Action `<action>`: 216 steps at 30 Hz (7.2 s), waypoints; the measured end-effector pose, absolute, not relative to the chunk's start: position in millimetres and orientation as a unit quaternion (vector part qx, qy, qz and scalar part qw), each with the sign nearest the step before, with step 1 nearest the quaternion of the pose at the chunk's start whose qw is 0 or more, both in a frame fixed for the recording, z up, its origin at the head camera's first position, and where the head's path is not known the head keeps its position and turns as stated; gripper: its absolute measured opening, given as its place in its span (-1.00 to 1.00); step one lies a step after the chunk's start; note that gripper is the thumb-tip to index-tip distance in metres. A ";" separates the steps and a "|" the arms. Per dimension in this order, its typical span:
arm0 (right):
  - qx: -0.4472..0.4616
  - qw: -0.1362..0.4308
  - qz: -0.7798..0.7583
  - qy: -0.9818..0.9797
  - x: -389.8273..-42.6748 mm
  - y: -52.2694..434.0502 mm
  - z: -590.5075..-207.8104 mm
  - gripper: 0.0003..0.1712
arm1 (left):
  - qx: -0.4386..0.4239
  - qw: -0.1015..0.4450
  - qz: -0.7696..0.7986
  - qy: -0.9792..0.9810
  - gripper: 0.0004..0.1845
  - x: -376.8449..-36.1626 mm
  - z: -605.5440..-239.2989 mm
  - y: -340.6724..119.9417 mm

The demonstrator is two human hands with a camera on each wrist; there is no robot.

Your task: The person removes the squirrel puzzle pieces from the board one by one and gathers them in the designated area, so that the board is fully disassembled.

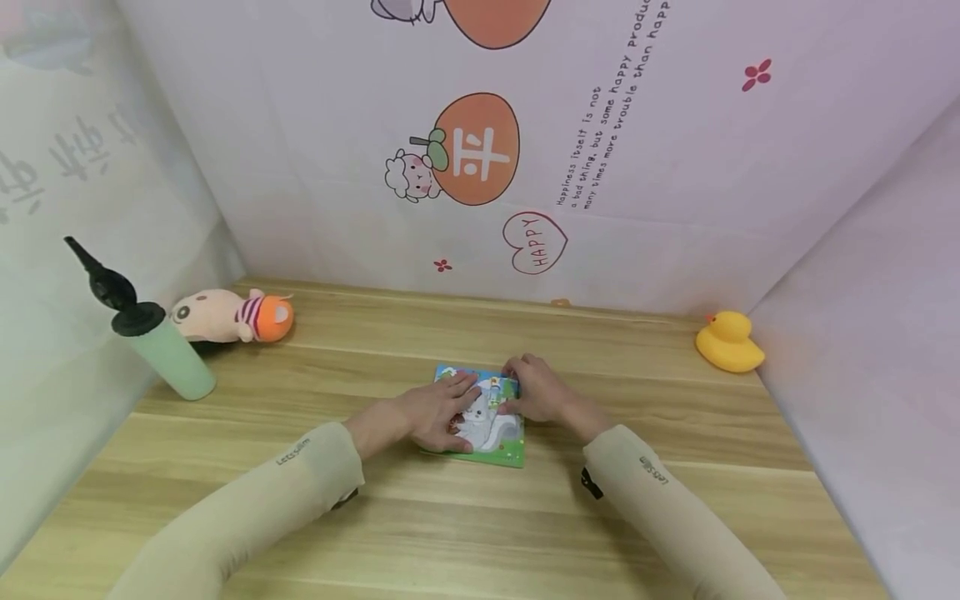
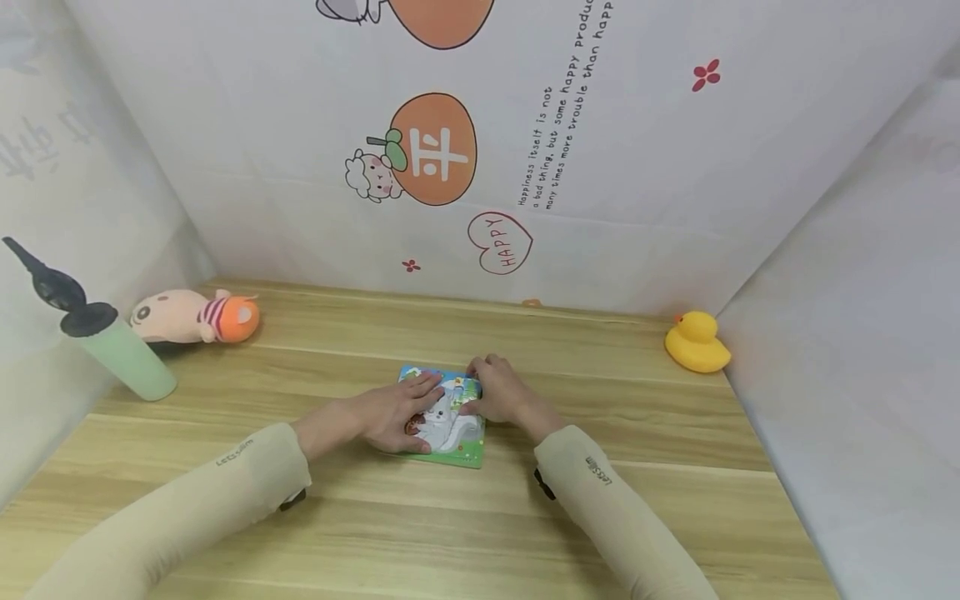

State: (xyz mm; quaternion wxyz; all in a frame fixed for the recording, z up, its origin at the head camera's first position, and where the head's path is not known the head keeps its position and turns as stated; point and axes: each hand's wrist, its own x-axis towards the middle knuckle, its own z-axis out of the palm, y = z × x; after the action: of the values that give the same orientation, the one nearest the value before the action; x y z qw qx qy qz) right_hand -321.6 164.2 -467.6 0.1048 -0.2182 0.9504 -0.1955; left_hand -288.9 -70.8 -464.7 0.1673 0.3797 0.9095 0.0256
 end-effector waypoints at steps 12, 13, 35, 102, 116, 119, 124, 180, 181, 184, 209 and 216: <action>-0.224 0.093 -0.195 0.950 -319.5 165.4 -469.9 -0.36 | 0.384 0.159 0.006 0.909 0.00 -290.7 -467.2 -71.4; -0.224 0.093 -0.195 0.950 -319.1 165.9 -469.7 -0.35 | 0.384 0.159 0.005 0.909 -0.01 -291.0 -467.2 -71.1; -0.247 0.074 -0.374 0.891 -320.2 187.7 -462.4 -0.84 | 0.378 0.169 0.027 0.910 0.01 -291.1 -468.0 -72.0; -0.122 0.076 -0.147 0.979 -307.3 332.0 -468.6 -0.75 | 0.374 0.160 0.022 0.913 0.01 -289.7 -468.3 -72.5; -0.117 0.067 -0.122 0.983 -301.5 325.1 -466.5 -0.73 | 0.372 0.160 0.014 0.914 0.01 -286.9 -468.0 -72.3; -0.119 0.053 -0.117 0.985 -299.5 323.7 -466.7 -0.74 | 0.372 0.155 0.016 0.915 0.00 -287.0 -469.3 -72.1; -0.125 0.032 -0.123 0.984 -302.1 318.6 -465.0 -0.69 | 0.371 0.155 0.018 0.915 0.01 -287.7 -469.6 -71.6; -0.238 0.072 -0.119 0.961 -297.4 137.2 -467.2 -0.29 | 0.318 0.197 -0.007 0.927 0.09 -305.3 -456.6 -84.7; -0.236 0.074 -0.120 0.961 -297.8 137.3 -467.2 -0.29 | 0.319 0.195 -0.010 0.927 0.09 -305.1 -456.7 -84.6; -0.234 0.076 -0.125 0.961 -298.6 137.1 -466.3 -0.29 | 0.319 0.193 -0.014 0.928 0.09 -304.9 -457.0 -84.5; -0.197 0.105 -0.187 0.957 -304.7 135.3 -466.7 -0.31 | 0.299 0.172 -0.014 0.938 -0.01 -303.9 -458.2 -80.8; -0.198 0.105 -0.186 0.957 -305.0 136.1 -468.8 -0.30 | 0.283 0.121 -0.024 0.951 -0.12 -303.9 -463.5 -72.8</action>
State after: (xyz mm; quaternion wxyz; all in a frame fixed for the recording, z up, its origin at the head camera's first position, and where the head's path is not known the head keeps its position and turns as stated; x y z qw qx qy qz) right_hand -305.0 136.1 -468.8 0.1055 -0.1981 0.9565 -0.1861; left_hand -303.9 -72.8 -463.5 0.1214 0.2825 0.9512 -0.0242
